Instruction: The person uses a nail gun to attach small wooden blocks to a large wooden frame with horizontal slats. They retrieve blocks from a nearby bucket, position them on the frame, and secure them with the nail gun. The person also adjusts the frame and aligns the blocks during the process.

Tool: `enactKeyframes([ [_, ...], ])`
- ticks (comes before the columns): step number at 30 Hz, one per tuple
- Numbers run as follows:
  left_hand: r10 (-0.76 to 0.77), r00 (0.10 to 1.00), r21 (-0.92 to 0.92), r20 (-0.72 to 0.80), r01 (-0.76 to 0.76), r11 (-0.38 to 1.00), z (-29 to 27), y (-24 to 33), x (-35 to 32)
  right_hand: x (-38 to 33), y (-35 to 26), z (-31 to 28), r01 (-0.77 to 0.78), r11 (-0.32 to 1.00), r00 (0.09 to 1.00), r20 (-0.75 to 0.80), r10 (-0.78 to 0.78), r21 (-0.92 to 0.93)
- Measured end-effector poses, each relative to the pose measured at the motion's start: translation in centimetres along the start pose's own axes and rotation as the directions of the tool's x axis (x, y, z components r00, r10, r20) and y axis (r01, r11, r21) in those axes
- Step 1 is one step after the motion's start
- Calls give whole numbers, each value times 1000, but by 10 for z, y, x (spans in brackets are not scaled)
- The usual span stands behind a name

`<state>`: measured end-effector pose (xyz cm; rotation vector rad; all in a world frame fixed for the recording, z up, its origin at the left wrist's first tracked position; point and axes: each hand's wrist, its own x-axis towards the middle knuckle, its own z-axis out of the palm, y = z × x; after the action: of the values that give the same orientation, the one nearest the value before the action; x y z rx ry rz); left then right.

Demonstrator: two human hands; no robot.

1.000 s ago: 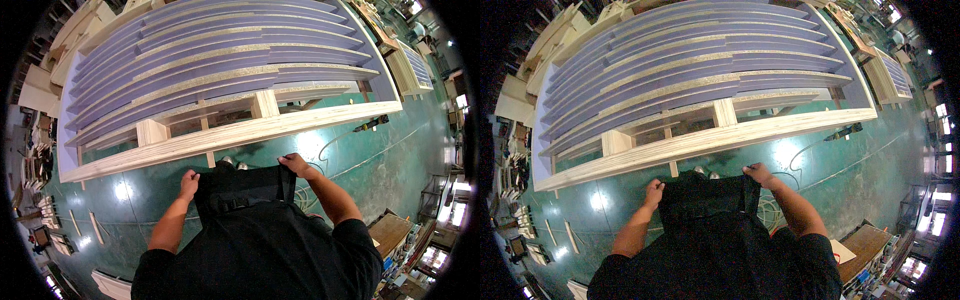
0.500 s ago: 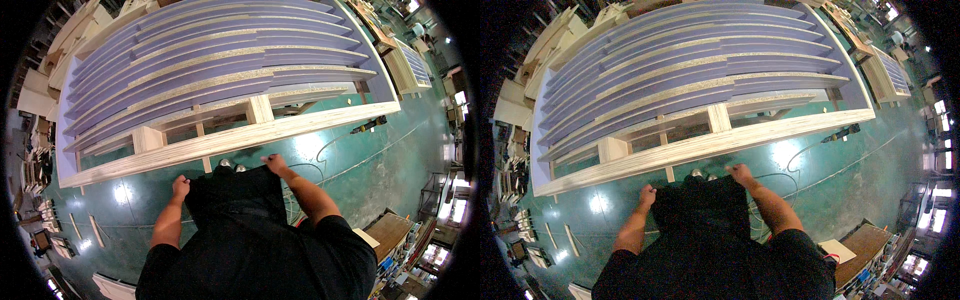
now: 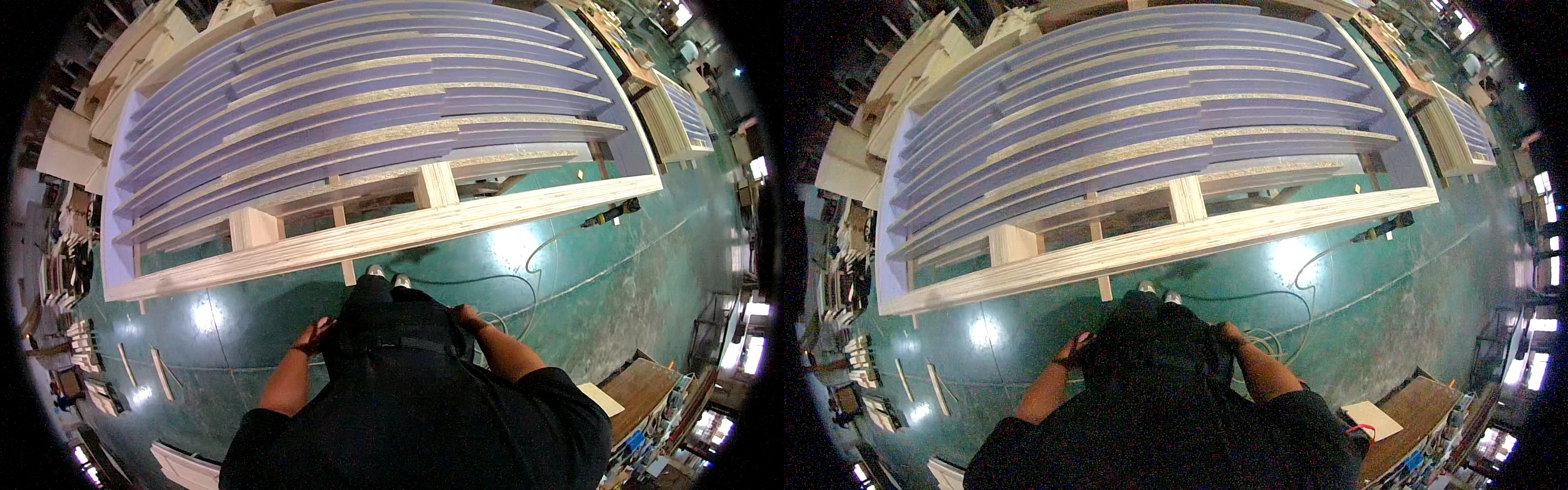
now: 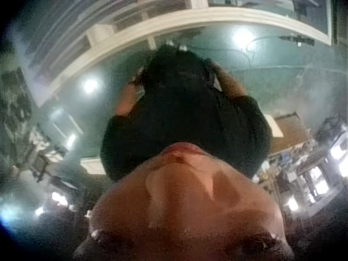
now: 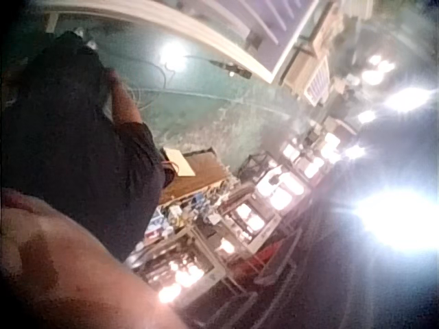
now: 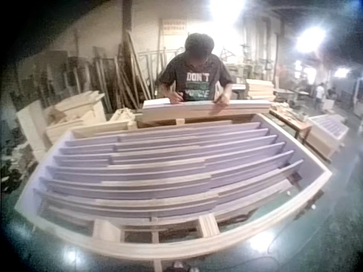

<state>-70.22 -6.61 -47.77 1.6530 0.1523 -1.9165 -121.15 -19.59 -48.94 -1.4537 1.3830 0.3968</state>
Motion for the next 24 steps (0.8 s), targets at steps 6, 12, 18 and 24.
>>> enactKeyframes([
  [6, -222, 975, 603, 24, 163, 781, 46, 39, -139, -9, 12, -4, -26, 928, 1000, 1, 27, 372],
  [12, -60, 998, 585, 37, 27, 811, -23, -37, -87, -60, 7, -7, 18, 825, 992, 90, -84, 565],
  [18, 433, 857, 937, 281, -342, 68, -65, -23, 33, -103, -2, -13, -441, 208, 897, 436, 72, 873],
  [24, 293, 955, 816, -39, -140, 562, -23, -11, 10, -92, 33, 17, -406, 188, 912, 381, 154, 895],
])
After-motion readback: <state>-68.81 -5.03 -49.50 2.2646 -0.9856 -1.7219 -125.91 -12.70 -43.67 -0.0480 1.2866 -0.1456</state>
